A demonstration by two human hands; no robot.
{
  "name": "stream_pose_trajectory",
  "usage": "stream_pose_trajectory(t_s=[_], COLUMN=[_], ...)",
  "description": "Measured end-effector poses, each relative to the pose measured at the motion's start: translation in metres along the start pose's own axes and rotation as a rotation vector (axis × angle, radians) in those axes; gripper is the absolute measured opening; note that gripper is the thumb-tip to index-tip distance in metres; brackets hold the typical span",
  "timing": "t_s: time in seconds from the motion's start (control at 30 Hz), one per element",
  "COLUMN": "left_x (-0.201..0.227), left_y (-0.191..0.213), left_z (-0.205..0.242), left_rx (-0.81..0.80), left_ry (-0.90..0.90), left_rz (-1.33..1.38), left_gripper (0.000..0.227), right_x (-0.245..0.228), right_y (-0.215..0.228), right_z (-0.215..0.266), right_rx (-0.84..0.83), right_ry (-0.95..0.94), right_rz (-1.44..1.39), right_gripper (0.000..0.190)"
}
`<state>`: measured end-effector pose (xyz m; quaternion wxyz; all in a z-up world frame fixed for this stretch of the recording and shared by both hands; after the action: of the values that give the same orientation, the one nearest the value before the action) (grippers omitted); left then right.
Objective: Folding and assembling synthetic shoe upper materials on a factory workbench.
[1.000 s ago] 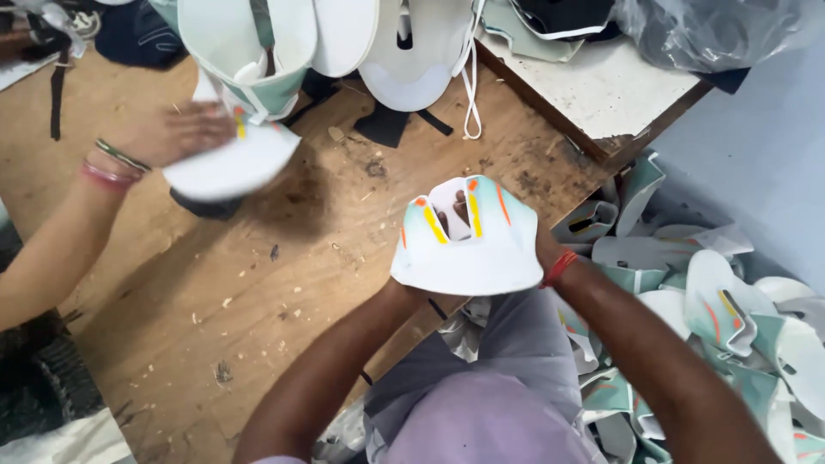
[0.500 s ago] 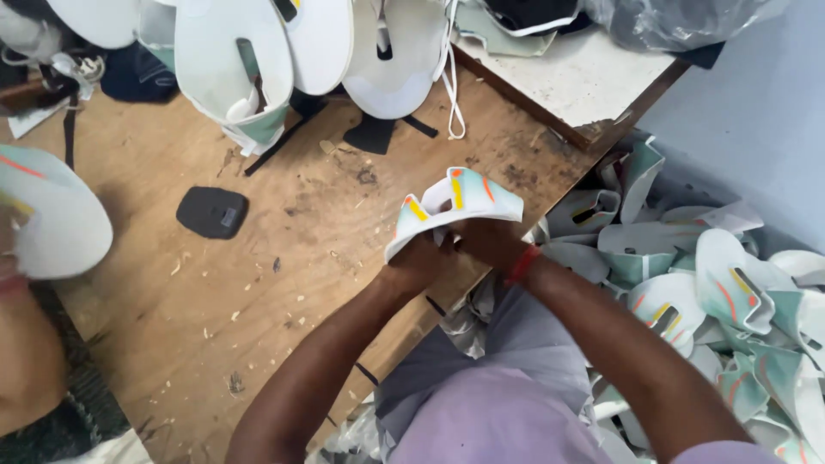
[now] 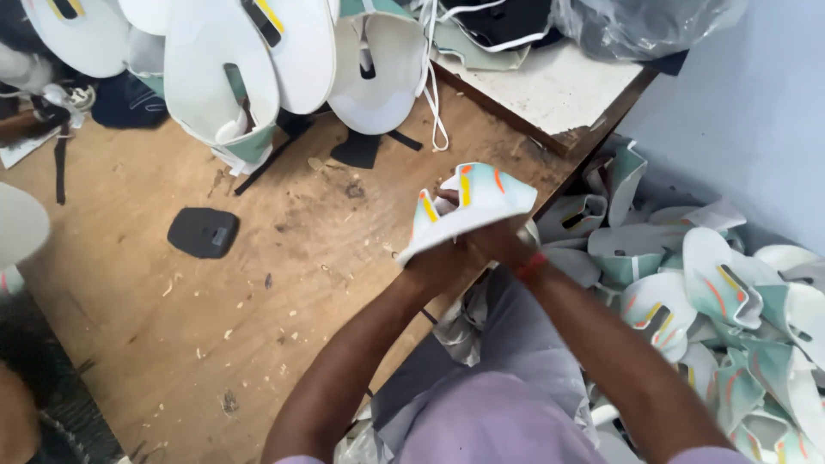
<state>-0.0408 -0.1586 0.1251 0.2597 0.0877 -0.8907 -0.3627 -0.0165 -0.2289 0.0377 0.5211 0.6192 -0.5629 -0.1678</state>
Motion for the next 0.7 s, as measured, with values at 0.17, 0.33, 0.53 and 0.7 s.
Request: stream_pose_trajectory(t_s=[0.17,0.33,0.53,0.7], left_x=[-0.006,-0.138,-0.213,-0.156], left_y=[-0.026,-0.049,-0.064,-0.023], left_z=[0.0,0.04,0.095,0.049], left_rx=[-0.232,-0.239,-0.303,-0.15], left_ry=[0.018,0.322,0.724,0.569], left_rz=[-0.161,-0.014,0.102,0.017], left_gripper=[0.065,0.034,0.051,0.047], right_x=[-0.04,-0.036,-0.014,-0.015], right_y=[-0.06,-0.046,-0.039,-0.023], right_z=[0.026,-0.001,-0.033,-0.037], right_rx=[0.046,0.032,-0.176,-0.218], right_ry=[-0.111,-0.158,-0.229,-0.149], right_rz=[-0.245,-0.517,-0.887,-0.784], right_gripper=[0.059,0.061,0.046,0.059])
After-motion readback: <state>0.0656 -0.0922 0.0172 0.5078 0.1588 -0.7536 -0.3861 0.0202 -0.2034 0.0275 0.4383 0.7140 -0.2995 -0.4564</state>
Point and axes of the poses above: each hand's wrist, its own z-axis away from the middle knuckle, its own y-axis out of the back of the hand, x = y × z, the point moved 10 cm from there along -z, towards the middle knuckle, and after that the axes turned 12 degrees about z, right-handed, at the moved point
